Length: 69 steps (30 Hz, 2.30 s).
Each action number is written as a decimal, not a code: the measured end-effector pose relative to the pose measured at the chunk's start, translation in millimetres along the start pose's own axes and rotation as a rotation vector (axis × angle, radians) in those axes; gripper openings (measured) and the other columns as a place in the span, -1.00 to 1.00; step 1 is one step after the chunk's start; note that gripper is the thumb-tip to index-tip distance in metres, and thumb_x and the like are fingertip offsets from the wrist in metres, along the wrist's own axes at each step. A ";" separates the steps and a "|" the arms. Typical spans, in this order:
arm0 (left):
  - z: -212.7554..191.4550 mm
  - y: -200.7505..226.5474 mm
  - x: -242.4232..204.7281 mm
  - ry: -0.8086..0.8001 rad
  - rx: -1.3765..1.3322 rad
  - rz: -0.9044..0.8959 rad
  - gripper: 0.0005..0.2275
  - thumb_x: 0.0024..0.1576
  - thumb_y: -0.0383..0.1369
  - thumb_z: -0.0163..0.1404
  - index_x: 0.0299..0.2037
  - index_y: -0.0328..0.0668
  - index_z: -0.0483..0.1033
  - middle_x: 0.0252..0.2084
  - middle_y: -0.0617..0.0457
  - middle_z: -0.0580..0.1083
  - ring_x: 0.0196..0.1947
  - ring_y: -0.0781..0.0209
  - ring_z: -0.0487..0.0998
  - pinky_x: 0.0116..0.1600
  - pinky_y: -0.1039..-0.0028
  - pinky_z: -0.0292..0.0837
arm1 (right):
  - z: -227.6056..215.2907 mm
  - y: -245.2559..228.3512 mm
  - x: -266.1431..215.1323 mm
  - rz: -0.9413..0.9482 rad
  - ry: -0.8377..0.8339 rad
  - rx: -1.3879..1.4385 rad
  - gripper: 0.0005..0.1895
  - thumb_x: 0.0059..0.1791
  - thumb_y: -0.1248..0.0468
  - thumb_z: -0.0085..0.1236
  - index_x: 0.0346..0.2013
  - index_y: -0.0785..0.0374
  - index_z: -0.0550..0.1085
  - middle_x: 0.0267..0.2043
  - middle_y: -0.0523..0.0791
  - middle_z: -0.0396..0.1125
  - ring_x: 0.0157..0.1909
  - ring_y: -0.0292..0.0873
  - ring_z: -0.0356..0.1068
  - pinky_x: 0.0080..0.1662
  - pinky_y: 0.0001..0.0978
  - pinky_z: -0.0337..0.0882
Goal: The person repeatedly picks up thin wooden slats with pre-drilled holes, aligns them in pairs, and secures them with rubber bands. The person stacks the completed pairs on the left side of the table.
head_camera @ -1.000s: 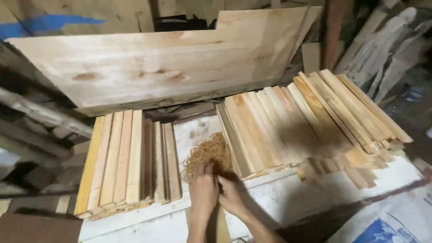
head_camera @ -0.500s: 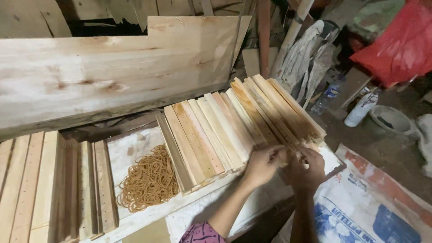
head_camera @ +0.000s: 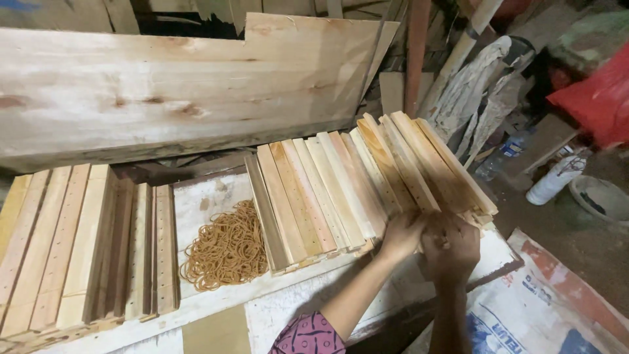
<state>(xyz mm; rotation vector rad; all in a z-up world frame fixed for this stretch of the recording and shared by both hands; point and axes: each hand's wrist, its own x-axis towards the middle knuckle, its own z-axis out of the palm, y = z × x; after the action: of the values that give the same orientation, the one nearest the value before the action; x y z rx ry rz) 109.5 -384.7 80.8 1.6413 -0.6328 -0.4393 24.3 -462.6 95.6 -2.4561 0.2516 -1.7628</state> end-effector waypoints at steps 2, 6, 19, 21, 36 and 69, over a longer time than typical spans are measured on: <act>-1.1 -3.4 -1.4 0.145 -0.171 -0.077 -0.58 0.26 -0.10 -0.04 -0.49 -0.33 0.40 -0.61 0.02 0.30 -0.60 0.19 0.30 -0.42 0.33 0.28 | -35.9 -71.9 49.3 -0.025 -0.134 0.188 -0.87 -0.11 0.56 0.27 -0.45 0.32 0.54 -0.48 -0.05 0.35 -0.55 -0.13 0.12 -0.36 -0.29 0.18; -40.3 21.4 -53.0 0.138 -0.552 -0.217 -0.83 0.30 -0.37 -0.02 -0.32 -0.27 0.38 -0.57 0.13 0.33 -0.66 0.31 0.39 -0.53 0.52 0.32 | -38.9 -42.7 -25.3 0.132 -0.379 0.232 -0.55 -0.26 0.35 0.46 -0.08 0.22 0.61 -0.02 -0.09 0.53 0.12 -0.09 0.49 0.16 -0.28 0.46; -236.5 -89.8 -331.5 -0.061 -0.322 -0.401 -0.61 0.07 -0.44 0.13 0.15 -0.23 0.57 -0.13 -0.22 0.60 -0.41 0.18 0.61 -0.31 0.60 0.63 | -40.4 -137.6 -84.4 1.222 -0.424 1.139 -0.19 -0.02 0.49 0.00 0.55 0.18 0.08 -0.23 -0.21 0.19 -0.39 -0.43 0.03 -0.34 -0.68 0.07; -265.1 -94.9 -359.2 0.108 -0.247 -0.455 -0.64 0.00 -0.41 0.22 0.05 -0.05 0.69 -0.15 -0.12 0.58 -0.48 0.19 0.52 -0.35 0.58 0.54 | -35.2 -147.7 -101.6 1.255 -0.526 1.062 -0.18 -0.03 0.50 0.04 0.54 0.21 0.12 0.01 -0.10 0.26 -0.31 -0.37 0.07 -0.26 -0.63 0.15; -251.7 -115.9 -380.4 1.233 0.595 -0.516 -0.49 -0.07 -0.28 0.34 0.10 -0.28 0.58 -0.45 -0.02 0.49 -0.16 0.08 0.29 -0.01 0.24 0.34 | 1.3 -184.7 -151.6 0.748 -1.035 0.575 -0.48 -0.06 0.20 0.25 0.15 0.39 0.50 -0.34 -0.05 0.39 -0.35 -0.18 0.27 -0.22 -0.37 0.34; -283.5 -113.1 -427.2 0.963 0.184 -0.392 -0.63 0.18 -0.57 0.04 0.22 -0.48 0.42 0.10 -0.44 0.46 -0.10 -0.23 0.54 -0.09 0.09 0.51 | 12.3 -176.2 -190.4 0.660 -0.964 0.387 -0.58 0.07 0.02 0.35 -0.01 0.33 0.60 -0.26 0.04 0.47 -0.16 0.00 0.50 0.02 -0.17 0.40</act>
<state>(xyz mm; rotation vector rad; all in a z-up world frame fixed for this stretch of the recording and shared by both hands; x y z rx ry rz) -31.3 112.6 -11.6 1.9059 0.3822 0.1682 -11.0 -252.6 -53.0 -2.2364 0.4742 -0.2684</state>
